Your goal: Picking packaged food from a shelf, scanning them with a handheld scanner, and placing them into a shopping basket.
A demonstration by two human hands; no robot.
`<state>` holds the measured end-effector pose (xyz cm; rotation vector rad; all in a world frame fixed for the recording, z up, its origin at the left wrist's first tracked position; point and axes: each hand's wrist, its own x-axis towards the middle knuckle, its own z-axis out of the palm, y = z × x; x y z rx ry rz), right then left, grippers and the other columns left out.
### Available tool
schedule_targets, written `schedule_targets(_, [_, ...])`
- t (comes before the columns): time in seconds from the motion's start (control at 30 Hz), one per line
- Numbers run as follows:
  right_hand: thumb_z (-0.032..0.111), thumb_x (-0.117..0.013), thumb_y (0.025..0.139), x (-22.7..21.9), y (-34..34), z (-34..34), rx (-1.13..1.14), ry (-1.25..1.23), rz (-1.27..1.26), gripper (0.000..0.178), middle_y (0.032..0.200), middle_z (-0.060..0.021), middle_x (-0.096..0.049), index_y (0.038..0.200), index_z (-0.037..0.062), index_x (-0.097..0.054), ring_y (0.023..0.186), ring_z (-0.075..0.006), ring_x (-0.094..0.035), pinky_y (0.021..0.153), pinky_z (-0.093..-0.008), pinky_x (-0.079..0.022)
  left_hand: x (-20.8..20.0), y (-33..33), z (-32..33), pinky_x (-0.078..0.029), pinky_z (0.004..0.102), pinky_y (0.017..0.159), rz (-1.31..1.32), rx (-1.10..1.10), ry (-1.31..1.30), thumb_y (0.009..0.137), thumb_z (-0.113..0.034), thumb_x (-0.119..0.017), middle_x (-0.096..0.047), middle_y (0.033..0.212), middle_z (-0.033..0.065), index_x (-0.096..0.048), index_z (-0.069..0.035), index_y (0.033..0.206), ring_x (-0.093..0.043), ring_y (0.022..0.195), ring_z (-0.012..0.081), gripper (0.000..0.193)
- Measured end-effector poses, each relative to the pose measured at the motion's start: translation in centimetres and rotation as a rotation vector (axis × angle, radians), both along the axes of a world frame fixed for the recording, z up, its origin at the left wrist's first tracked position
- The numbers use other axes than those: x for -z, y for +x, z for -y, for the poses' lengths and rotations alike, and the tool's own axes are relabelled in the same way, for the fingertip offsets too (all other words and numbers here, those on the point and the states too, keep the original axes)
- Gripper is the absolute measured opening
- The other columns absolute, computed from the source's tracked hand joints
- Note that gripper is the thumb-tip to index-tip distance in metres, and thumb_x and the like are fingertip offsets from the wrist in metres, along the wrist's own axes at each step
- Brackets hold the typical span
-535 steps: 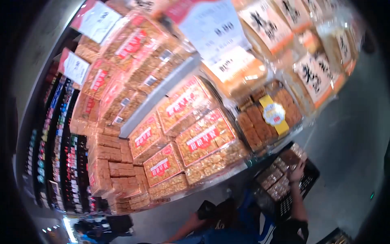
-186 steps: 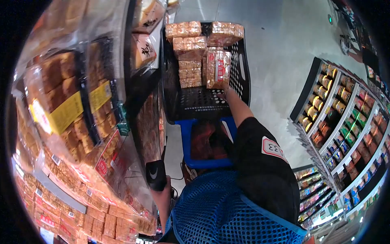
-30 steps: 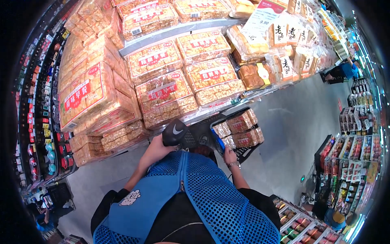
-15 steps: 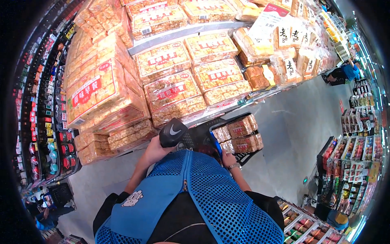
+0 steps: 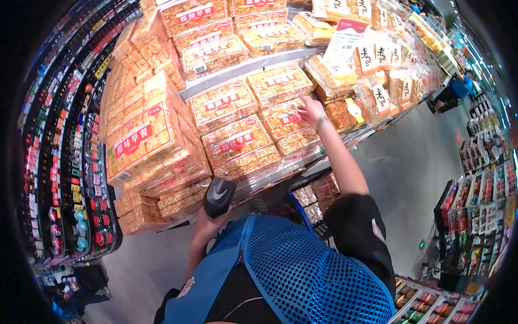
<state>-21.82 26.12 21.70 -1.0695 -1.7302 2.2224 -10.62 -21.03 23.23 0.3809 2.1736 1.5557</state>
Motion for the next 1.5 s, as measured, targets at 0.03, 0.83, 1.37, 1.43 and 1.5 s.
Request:
schedule_targets(0.03, [0.044,-0.062,0.094,0.7,-2.7,-2.2,0.103,-0.255,0.079,0.055,0.111,-0.0235,-0.062,0.123,-0.0010,-0.050,0.095,-0.0310,-0.068,0.076,-0.0382,-0.060,0.4,0.3,0.3,-0.050,0.0282,0.081,0.012,-0.044,0.032,0.086,-0.014,-0.076,-0.071,0.097,0.0061,-0.066,0.000,0.115,-0.063,0.089,0.0113,0.034])
schedule_targets(0.83, [0.042,-0.081,0.074,8.8,-14.6,0.6,0.477,-0.404,-0.201,0.068,0.115,-0.0086,-0.066,0.128,0.0088,-0.055,0.101,-0.0254,-0.062,0.082,-0.0424,-0.046,-1.0,-0.6,-3.4,-0.052,0.0313,0.083,-0.080,-0.084,0.004,0.081,-0.020,-0.081,-0.074,0.101,0.0100,-0.068,0.000,0.112,-0.068,0.094,0.0137,0.039])
schedule_targets(1.37, [0.021,-0.083,0.063,-15.8,14.9,5.2,-0.331,1.854,-0.174,0.071,0.115,-0.0041,-0.065,0.129,0.0140,-0.055,0.108,-0.0240,-0.059,0.089,-0.0385,-0.044,-10.1,-2.0,-10.6,-0.051,0.0282,0.089,0.217,0.234,0.236,0.087,-0.007,-0.075,-0.069,0.111,0.0068,-0.062,0.001,0.120,-0.065,0.100,0.0117,0.037])
schedule_targets(1.43, [0.024,-0.084,0.064,-16.2,18.2,5.4,-0.421,1.895,-0.061,0.071,0.116,-0.0015,-0.065,0.128,0.0150,-0.056,0.108,-0.0211,-0.060,0.090,-0.0367,-0.041,-10.0,-1.6,-12.0,-0.050,0.0261,0.090,0.179,0.249,0.242,0.088,-0.006,-0.074,-0.069,0.110,0.0060,-0.063,-0.001,0.119,-0.064,0.101,0.0115,0.034])
schedule_targets(1.5, [0.025,-0.084,0.064,-16.0,21.8,4.8,-0.429,1.853,0.054,0.070,0.117,-0.0012,-0.065,0.128,0.0152,-0.055,0.107,-0.0209,-0.060,0.090,-0.0369,-0.041,-8.9,-1.0,-13.2,-0.050,0.0253,0.087,0.223,0.304,0.229,0.088,-0.006,-0.074,-0.069,0.110,0.0057,-0.063,-0.001,0.119,-0.064,0.099,0.0106,0.034])
